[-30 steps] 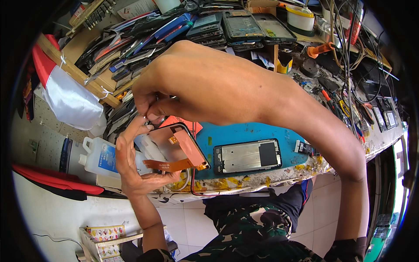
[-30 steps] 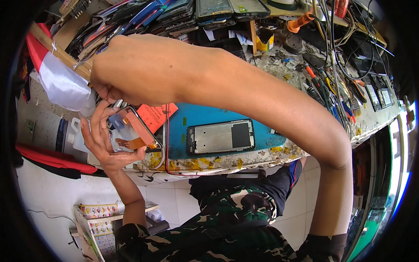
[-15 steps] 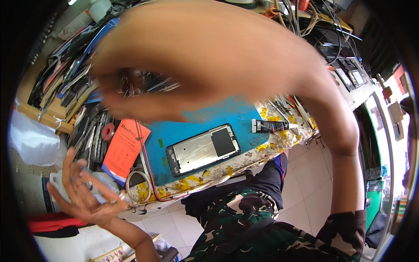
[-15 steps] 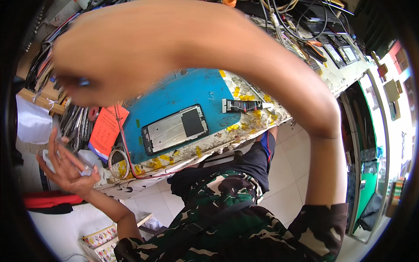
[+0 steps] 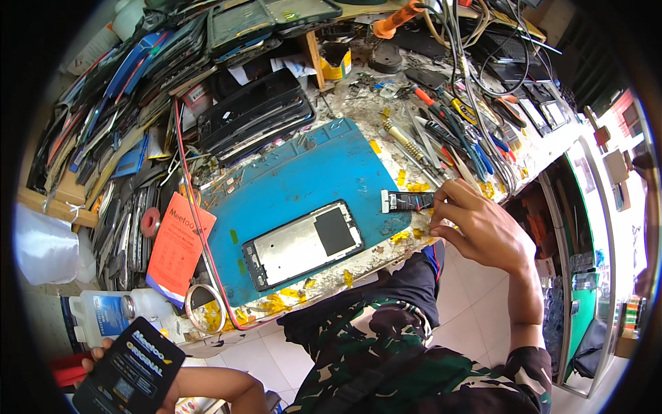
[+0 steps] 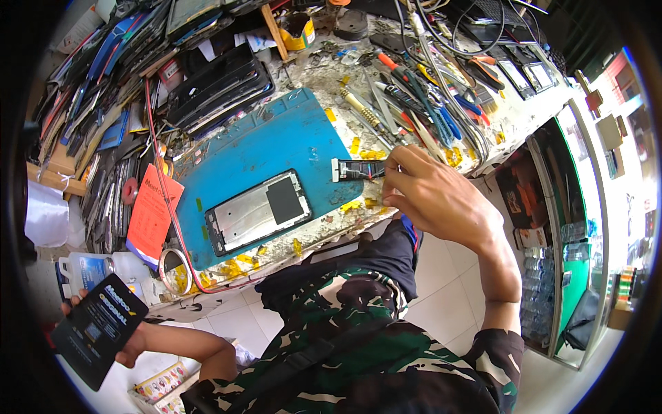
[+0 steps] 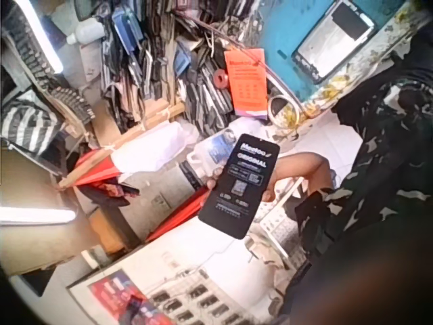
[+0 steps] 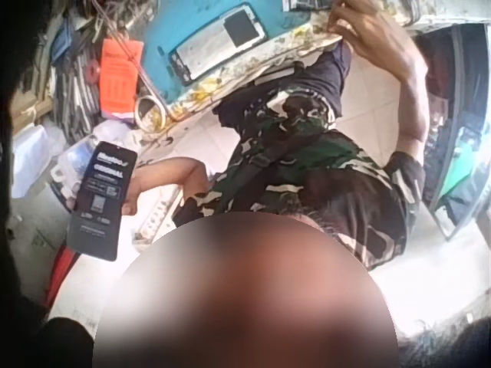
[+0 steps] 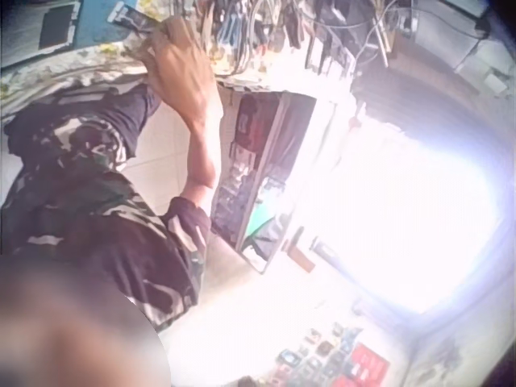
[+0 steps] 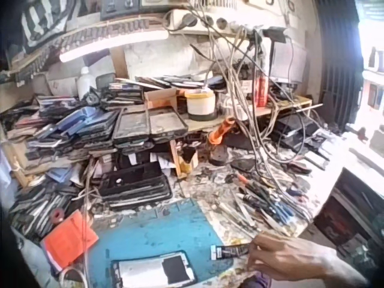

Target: The person applies adhesive to the edges of a smartphone frame and a replacement screen, then uses tweezers to remove residue from the frame. The person handles a new screen assembly, adhesive tube, and tweezers on a cluttered workbench.

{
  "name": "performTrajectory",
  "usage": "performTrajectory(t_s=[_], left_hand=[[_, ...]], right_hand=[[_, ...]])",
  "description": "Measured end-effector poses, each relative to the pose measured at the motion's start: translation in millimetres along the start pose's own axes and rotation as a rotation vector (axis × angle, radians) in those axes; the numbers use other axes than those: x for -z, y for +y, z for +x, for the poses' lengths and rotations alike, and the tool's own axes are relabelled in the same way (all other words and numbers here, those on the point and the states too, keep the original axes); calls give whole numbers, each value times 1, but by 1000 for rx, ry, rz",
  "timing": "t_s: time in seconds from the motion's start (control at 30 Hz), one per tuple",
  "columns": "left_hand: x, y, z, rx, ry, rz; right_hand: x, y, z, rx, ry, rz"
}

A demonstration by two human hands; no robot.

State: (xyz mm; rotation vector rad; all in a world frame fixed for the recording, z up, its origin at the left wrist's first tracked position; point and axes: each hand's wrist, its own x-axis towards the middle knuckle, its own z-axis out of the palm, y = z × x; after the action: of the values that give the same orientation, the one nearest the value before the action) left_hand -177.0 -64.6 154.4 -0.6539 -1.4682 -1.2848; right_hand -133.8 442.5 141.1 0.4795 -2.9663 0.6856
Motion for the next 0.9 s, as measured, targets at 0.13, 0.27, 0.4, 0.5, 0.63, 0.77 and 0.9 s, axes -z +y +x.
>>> performTrajectory(t_s=[0.13,0.27,0.4,0.5,0.63,0.77,0.9], left_hand=[[-13,9,-5,-89,-85,-222],[-21,22,-14,-64,-285,-673],[-38,33,-12,224,-444,-729],[-75,45,-31,367,-366,-628],[-122,59,-46,511,-476,-491],[-152,55,-59,517,-495,-607],[-161,44,-63,427,-535,-711]], right_hand=[[-2,2,1,-20,58,-33],[-4,-3,6,-53,182,-74],[-3,-16,13,-3,303,-109],[-1,-40,17,91,388,105],[-24,-85,30,336,341,562],[-52,-109,45,436,228,731],[-64,-112,43,394,241,828]])
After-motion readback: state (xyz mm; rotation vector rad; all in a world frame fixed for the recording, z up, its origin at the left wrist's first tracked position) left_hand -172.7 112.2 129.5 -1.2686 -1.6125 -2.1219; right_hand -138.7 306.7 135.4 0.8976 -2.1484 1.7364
